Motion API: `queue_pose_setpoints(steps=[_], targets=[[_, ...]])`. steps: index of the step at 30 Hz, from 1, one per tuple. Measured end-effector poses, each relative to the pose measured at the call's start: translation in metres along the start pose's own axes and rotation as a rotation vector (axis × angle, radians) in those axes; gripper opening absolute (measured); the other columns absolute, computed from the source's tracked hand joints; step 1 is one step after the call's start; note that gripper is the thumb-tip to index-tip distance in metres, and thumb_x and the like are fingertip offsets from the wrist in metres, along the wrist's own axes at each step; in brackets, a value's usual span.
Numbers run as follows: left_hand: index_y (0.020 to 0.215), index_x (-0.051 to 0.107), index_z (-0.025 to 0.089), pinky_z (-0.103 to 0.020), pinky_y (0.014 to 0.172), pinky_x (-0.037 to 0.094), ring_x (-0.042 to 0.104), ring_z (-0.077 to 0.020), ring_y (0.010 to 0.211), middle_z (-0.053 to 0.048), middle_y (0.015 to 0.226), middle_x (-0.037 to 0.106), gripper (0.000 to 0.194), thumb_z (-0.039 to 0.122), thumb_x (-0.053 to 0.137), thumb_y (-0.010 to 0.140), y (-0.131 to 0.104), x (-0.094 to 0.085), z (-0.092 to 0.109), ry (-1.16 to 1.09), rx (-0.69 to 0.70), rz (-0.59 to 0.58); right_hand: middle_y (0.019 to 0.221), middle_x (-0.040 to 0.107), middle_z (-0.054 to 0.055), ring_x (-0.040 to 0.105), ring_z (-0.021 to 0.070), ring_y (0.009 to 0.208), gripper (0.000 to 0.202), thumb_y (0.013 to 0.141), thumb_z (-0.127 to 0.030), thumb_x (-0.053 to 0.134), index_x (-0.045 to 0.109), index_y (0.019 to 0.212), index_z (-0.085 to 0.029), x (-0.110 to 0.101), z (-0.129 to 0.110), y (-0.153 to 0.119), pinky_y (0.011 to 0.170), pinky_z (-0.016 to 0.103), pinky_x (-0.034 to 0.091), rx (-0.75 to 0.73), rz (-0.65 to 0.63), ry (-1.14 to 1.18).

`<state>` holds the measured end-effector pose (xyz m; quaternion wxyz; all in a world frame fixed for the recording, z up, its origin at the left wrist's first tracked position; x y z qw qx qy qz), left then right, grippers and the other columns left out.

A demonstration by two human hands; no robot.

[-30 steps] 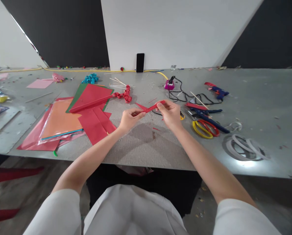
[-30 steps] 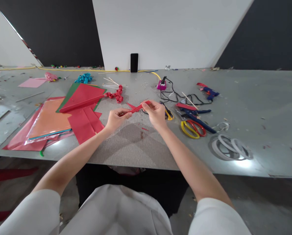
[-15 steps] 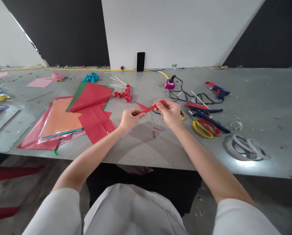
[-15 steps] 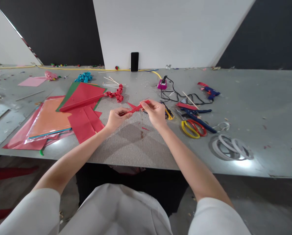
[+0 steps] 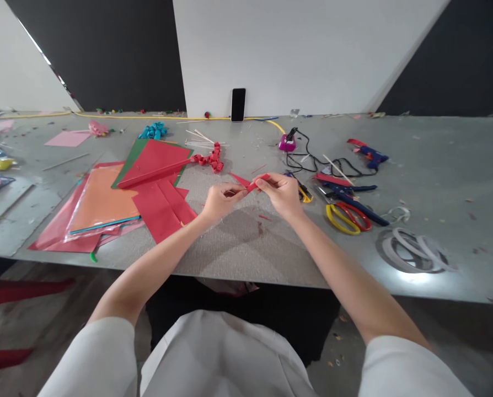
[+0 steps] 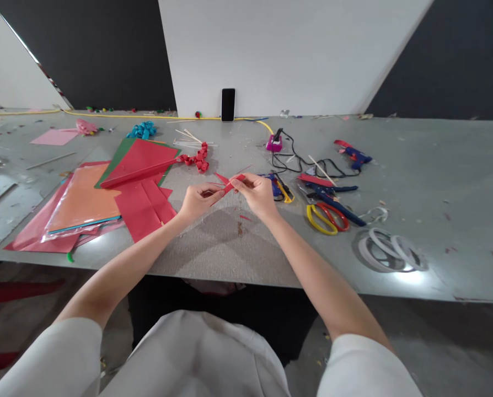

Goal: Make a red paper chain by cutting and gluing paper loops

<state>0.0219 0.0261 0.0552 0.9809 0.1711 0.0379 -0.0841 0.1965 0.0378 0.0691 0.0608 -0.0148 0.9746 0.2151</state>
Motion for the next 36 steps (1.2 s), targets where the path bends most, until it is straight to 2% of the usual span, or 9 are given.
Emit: queue_pose_setpoints(steps=[4, 10, 19, 25, 29, 36], targets=[[0.083, 0.083, 0.020, -0.026, 0.071, 0.052, 0.068, -0.0151, 0.074, -0.005, 0.085, 0.080, 0.011, 0.030, 0.078, 0.087, 0.001, -0.003, -0.003, 0.008, -0.010, 0.026, 0.072, 0.073, 0.000, 0.064, 0.0158, 0.065, 0.041, 0.079, -0.065, 0.083, 0.081, 0.087, -0.025, 0.000, -0.001, 0.000, 0.067, 0.031, 0.053, -0.015, 0.000, 0.022], [0.080, 0.083, 0.020, -0.026, 0.070, 0.052, 0.069, -0.0150, 0.074, -0.006, 0.085, 0.080, 0.009, 0.028, 0.084, 0.082, 0.001, -0.004, -0.008, -0.027, -0.046, 0.046, 0.063, 0.066, 0.000, 0.059, 0.0157, 0.060, 0.048, 0.075, -0.071, 0.083, 0.074, 0.071, -0.023, 0.000, -0.003, 0.001, 0.059, 0.030, 0.047, -0.009, 0.014, -0.057], [0.085, 0.083, 0.017, -0.027, 0.074, 0.056, 0.072, -0.0164, 0.079, -0.008, 0.090, 0.082, 0.021, 0.038, 0.082, 0.084, 0.003, -0.003, -0.012, -0.029, 0.018, 0.024, 0.065, 0.064, 0.000, 0.053, 0.0136, 0.060, 0.048, 0.083, -0.067, 0.078, 0.075, 0.073, -0.021, 0.011, -0.005, -0.005, 0.059, 0.029, 0.040, -0.015, -0.046, -0.086], [0.085, 0.083, 0.017, -0.028, 0.071, 0.056, 0.072, -0.0171, 0.076, -0.009, 0.087, 0.082, 0.029, 0.045, 0.079, 0.086, 0.004, -0.006, -0.010, 0.052, 0.047, 0.018, 0.068, 0.067, 0.002, 0.059, 0.0157, 0.065, 0.049, 0.083, -0.068, 0.077, 0.075, 0.076, -0.020, 0.012, -0.006, -0.006, 0.063, 0.029, 0.045, -0.008, -0.038, -0.059], [0.087, 0.084, 0.017, -0.029, 0.073, 0.057, 0.072, -0.0179, 0.078, -0.009, 0.088, 0.082, 0.030, 0.046, 0.079, 0.086, 0.004, -0.006, -0.009, 0.057, 0.038, 0.015, 0.071, 0.069, 0.003, 0.062, 0.0168, 0.068, 0.047, 0.085, -0.068, 0.075, 0.077, 0.080, -0.021, 0.007, -0.006, -0.004, 0.068, 0.031, 0.049, -0.023, 0.012, -0.028], [0.087, 0.084, 0.016, -0.026, 0.071, 0.052, 0.069, -0.0162, 0.077, -0.009, 0.088, 0.081, 0.031, 0.046, 0.077, 0.086, 0.004, -0.005, -0.014, 0.041, 0.009, 0.025, 0.064, 0.064, 0.001, 0.055, 0.0154, 0.062, 0.050, 0.082, -0.069, 0.076, 0.078, 0.073, -0.021, -0.002, -0.006, -0.005, 0.060, 0.030, 0.044, -0.027, 0.099, -0.081]])
Point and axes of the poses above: each hand's wrist, its own y-axis towards the middle knuckle, its own x-axis out of the palm, z = x × y, the point moved 10 cm from there along y, towards the middle knuckle
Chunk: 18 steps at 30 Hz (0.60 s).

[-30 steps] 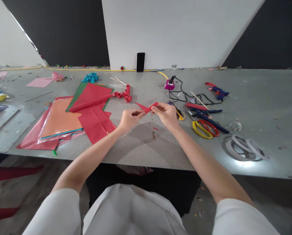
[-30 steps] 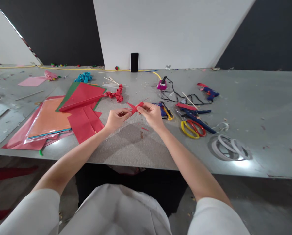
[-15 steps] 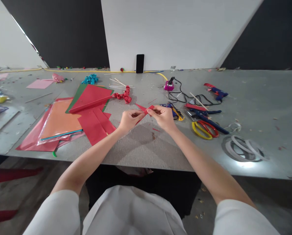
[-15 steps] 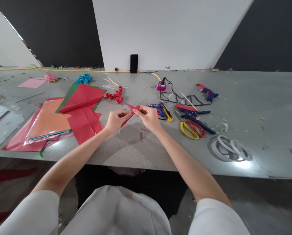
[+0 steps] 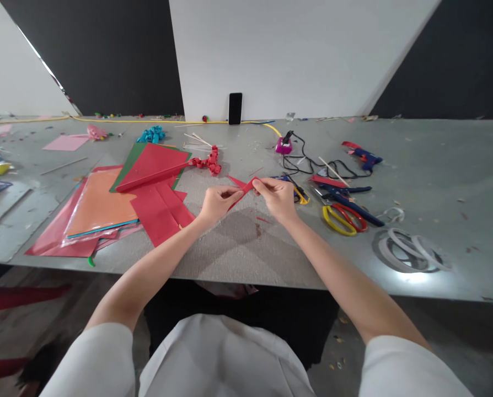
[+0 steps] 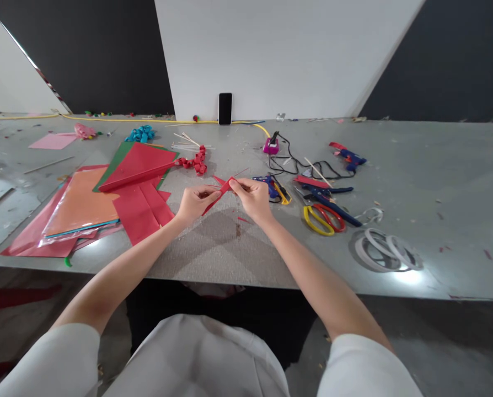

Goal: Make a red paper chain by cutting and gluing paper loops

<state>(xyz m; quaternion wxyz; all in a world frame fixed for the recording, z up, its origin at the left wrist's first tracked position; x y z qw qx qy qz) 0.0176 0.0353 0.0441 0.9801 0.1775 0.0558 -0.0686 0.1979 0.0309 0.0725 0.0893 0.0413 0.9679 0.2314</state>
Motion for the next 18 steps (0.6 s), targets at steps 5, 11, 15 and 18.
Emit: queue_pose_setpoints(steps=[5, 11, 15, 18], targets=[[0.086, 0.083, 0.015, -0.025, 0.061, 0.045, 0.061, -0.0133, 0.066, -0.007, 0.078, 0.076, 0.034, 0.048, 0.077, 0.085, 0.001, 0.003, -0.004, 0.030, -0.049, -0.054, 0.062, 0.060, 0.001, 0.052, 0.0147, 0.060, 0.052, 0.081, -0.072, 0.076, 0.076, 0.072, -0.020, -0.008, -0.001, 0.002, 0.059, 0.030, 0.042, 0.008, 0.058, 0.006], [0.077, 0.079, 0.014, -0.025, 0.059, 0.041, 0.057, -0.0119, 0.063, -0.004, 0.070, 0.070, 0.032, 0.045, 0.075, 0.087, 0.002, 0.003, -0.004, 0.060, -0.058, -0.073, 0.064, 0.061, 0.000, 0.053, 0.0146, 0.061, 0.052, 0.077, -0.073, 0.079, 0.073, 0.074, -0.021, -0.021, 0.013, 0.006, 0.062, 0.030, 0.045, 0.046, 0.187, 0.122], [0.079, 0.079, 0.014, -0.026, 0.060, 0.042, 0.059, -0.0130, 0.064, -0.006, 0.073, 0.071, 0.035, 0.048, 0.075, 0.086, 0.001, 0.005, -0.005, 0.032, -0.065, -0.074, 0.064, 0.060, 0.000, 0.052, 0.0139, 0.061, 0.053, 0.081, -0.073, 0.077, 0.070, 0.073, -0.021, -0.004, 0.013, 0.002, 0.062, 0.030, 0.043, 0.039, 0.076, 0.138], [0.083, 0.080, 0.014, -0.026, 0.059, 0.041, 0.057, -0.0126, 0.063, -0.006, 0.073, 0.071, 0.039, 0.052, 0.076, 0.085, 0.001, 0.007, -0.005, 0.015, -0.068, -0.086, 0.060, 0.055, -0.001, 0.045, 0.0123, 0.058, 0.057, 0.078, -0.073, 0.079, 0.067, 0.066, -0.020, 0.012, 0.009, -0.003, 0.057, 0.029, 0.034, 0.039, -0.043, 0.026]])
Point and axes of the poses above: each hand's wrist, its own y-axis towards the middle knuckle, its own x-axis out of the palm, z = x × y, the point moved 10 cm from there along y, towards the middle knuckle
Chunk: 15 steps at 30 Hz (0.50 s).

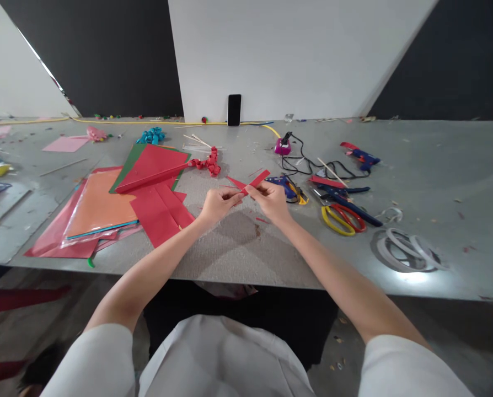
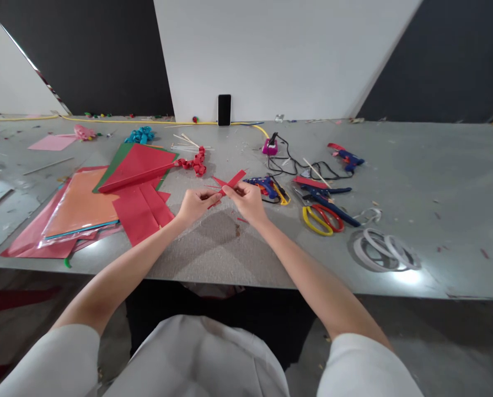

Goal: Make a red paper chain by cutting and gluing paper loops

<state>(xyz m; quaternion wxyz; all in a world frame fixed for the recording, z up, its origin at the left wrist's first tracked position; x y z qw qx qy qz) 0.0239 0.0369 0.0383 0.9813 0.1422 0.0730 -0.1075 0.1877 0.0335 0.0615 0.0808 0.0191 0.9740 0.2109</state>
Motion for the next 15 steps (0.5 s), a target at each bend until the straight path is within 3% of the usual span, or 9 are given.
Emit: queue_pose_setpoints(steps=[5, 10, 15], targets=[[0.076, 0.076, 0.015, -0.026, 0.061, 0.043, 0.057, -0.0117, 0.063, -0.004, 0.070, 0.068, 0.036, 0.048, 0.072, 0.089, 0.003, 0.003, -0.002, 0.003, 0.008, -0.042, 0.057, 0.046, -0.003, 0.036, 0.0113, 0.056, 0.062, 0.077, -0.077, 0.077, 0.060, 0.060, -0.020, -0.013, -0.002, 0.003, 0.055, 0.030, 0.028, -0.009, 0.086, -0.060], [0.074, 0.075, 0.015, -0.026, 0.062, 0.044, 0.056, -0.0123, 0.063, -0.004, 0.067, 0.067, 0.038, 0.049, 0.070, 0.091, 0.003, 0.003, -0.002, 0.029, 0.021, -0.032, 0.058, 0.050, -0.001, 0.040, 0.0131, 0.059, 0.061, 0.076, -0.078, 0.076, 0.060, 0.060, -0.021, -0.027, 0.002, 0.006, 0.057, 0.030, 0.032, 0.012, 0.189, -0.018], [0.076, 0.076, 0.015, -0.025, 0.062, 0.046, 0.057, -0.0123, 0.063, -0.005, 0.069, 0.069, 0.040, 0.052, 0.071, 0.089, 0.001, 0.003, -0.002, -0.010, 0.011, -0.024, 0.062, 0.056, 0.000, 0.044, 0.0138, 0.060, 0.060, 0.072, -0.079, 0.079, 0.068, 0.068, -0.020, 0.001, 0.004, -0.001, 0.058, 0.030, 0.033, 0.055, 0.021, 0.016]])
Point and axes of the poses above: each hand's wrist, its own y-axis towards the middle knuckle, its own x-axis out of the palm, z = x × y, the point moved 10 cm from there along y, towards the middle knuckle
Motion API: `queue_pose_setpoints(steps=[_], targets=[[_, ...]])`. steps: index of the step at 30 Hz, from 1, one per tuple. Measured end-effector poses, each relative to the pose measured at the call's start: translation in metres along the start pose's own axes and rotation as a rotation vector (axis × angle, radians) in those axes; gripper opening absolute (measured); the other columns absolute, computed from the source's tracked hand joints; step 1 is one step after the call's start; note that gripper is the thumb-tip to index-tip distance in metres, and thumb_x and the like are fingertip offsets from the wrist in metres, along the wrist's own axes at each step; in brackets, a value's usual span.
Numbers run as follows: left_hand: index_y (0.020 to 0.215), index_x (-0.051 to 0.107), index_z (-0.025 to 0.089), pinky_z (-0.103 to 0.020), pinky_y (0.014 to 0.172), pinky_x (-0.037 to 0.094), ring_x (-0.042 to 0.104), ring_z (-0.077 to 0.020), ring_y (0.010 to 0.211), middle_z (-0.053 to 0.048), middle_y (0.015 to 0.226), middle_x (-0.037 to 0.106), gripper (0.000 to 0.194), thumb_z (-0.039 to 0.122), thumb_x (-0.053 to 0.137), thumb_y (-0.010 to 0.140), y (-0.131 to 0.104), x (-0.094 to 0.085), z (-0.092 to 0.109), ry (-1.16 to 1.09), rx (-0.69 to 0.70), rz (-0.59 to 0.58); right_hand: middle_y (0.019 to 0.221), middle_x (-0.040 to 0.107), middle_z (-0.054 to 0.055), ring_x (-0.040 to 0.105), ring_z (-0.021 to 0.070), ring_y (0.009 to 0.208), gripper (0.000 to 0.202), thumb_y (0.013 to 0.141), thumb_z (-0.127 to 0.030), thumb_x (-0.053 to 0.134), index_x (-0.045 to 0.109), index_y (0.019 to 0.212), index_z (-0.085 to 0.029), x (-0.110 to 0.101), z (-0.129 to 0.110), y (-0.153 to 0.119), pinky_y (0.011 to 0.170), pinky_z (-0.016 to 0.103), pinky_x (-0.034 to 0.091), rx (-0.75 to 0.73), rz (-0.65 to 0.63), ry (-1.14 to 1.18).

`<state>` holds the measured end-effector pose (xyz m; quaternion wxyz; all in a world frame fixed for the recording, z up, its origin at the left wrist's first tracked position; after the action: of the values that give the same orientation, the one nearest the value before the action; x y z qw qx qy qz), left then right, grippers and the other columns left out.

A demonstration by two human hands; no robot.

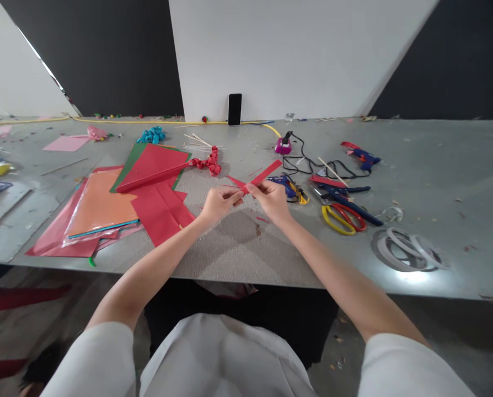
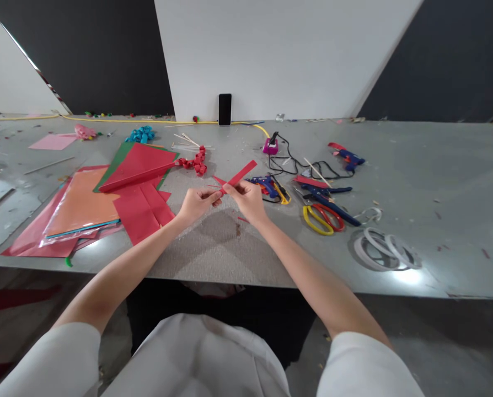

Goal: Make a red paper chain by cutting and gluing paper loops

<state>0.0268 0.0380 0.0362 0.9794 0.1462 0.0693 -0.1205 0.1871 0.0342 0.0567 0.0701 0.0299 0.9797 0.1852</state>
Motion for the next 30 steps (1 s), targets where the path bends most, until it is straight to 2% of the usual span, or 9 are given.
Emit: queue_pose_setpoints(steps=[3, 9, 12, 16, 20, 22, 27, 30], targets=[[0.078, 0.077, 0.015, -0.025, 0.063, 0.047, 0.059, -0.0123, 0.064, -0.005, 0.070, 0.070, 0.040, 0.053, 0.072, 0.087, 0.000, 0.001, 0.000, 0.001, -0.007, -0.021, 0.065, 0.062, 0.001, 0.046, 0.0138, 0.060, 0.060, 0.068, -0.079, 0.082, 0.073, 0.072, -0.019, 0.008, 0.004, 0.000, 0.058, 0.029, 0.035, 0.027, -0.079, -0.025], [0.073, 0.074, 0.015, -0.026, 0.061, 0.045, 0.057, -0.0121, 0.062, -0.005, 0.067, 0.068, 0.040, 0.050, 0.070, 0.090, 0.001, 0.004, 0.002, 0.024, 0.005, -0.035, 0.057, 0.056, -0.001, 0.044, 0.0119, 0.055, 0.060, 0.068, -0.077, 0.084, 0.069, 0.062, -0.019, -0.028, 0.003, 0.017, 0.055, 0.029, 0.034, 0.002, 0.082, -0.012], [0.073, 0.074, 0.015, -0.026, 0.063, 0.046, 0.058, -0.0121, 0.063, -0.004, 0.068, 0.068, 0.040, 0.050, 0.069, 0.091, 0.000, 0.006, 0.003, 0.017, 0.013, -0.038, 0.057, 0.055, -0.001, 0.044, 0.0114, 0.055, 0.057, 0.068, -0.073, 0.086, 0.069, 0.063, -0.020, -0.035, 0.002, 0.020, 0.055, 0.029, 0.033, -0.007, 0.118, 0.040], [0.074, 0.075, 0.015, -0.026, 0.062, 0.046, 0.057, -0.0124, 0.063, -0.005, 0.068, 0.069, 0.040, 0.052, 0.071, 0.090, 0.000, 0.004, -0.001, -0.006, -0.004, -0.014, 0.059, 0.054, -0.002, 0.044, 0.0119, 0.057, 0.057, 0.074, -0.075, 0.081, 0.066, 0.066, -0.020, -0.022, 0.002, 0.012, 0.058, 0.029, 0.035, -0.010, 0.083, 0.068], [0.084, 0.078, 0.015, -0.026, 0.062, 0.047, 0.058, -0.0126, 0.063, -0.005, 0.071, 0.071, 0.043, 0.058, 0.074, 0.086, 0.003, 0.002, -0.006, -0.055, -0.022, -0.006, 0.063, 0.060, 0.001, 0.047, 0.0134, 0.059, 0.061, 0.071, -0.080, 0.079, 0.070, 0.069, -0.020, 0.006, 0.002, 0.002, 0.057, 0.029, 0.035, 0.021, -0.077, -0.005], [0.083, 0.078, 0.015, -0.026, 0.063, 0.048, 0.058, -0.0124, 0.063, -0.006, 0.071, 0.071, 0.044, 0.059, 0.075, 0.085, 0.003, 0.002, -0.005, -0.058, -0.018, -0.021, 0.062, 0.061, 0.001, 0.046, 0.0131, 0.058, 0.060, 0.071, -0.079, 0.080, 0.072, 0.068, -0.019, 0.009, 0.001, 0.002, 0.056, 0.029, 0.033, 0.025, -0.112, -0.037], [0.071, 0.073, 0.016, -0.026, 0.062, 0.047, 0.058, -0.0128, 0.063, -0.006, 0.069, 0.070, 0.044, 0.056, 0.073, 0.087, 0.003, 0.001, -0.003, 0.002, -0.007, -0.034, 0.057, 0.055, -0.001, 0.043, 0.0120, 0.056, 0.058, 0.072, -0.075, 0.082, 0.068, 0.062, -0.020, -0.025, 0.000, 0.017, 0.055, 0.029, 0.033, 0.010, 0.051, 0.029], [0.071, 0.073, 0.016, -0.026, 0.061, 0.047, 0.058, -0.0130, 0.063, -0.006, 0.069, 0.069, 0.043, 0.056, 0.072, 0.088, 0.002, 0.004, -0.001, 0.007, -0.001, -0.044, 0.060, 0.056, -0.001, 0.044, 0.0121, 0.056, 0.055, 0.071, -0.073, 0.084, 0.068, 0.065, -0.021, -0.033, 0.005, 0.020, 0.056, 0.030, 0.035, 0.010, 0.095, 0.080]])
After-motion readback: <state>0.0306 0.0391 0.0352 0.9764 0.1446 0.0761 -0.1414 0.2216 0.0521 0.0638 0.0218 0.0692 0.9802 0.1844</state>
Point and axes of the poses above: each hand's wrist, its own y-axis towards the middle knuckle, its own x-axis out of the palm, z = x × y, the point moved 10 cm from there along y, towards the middle knuckle
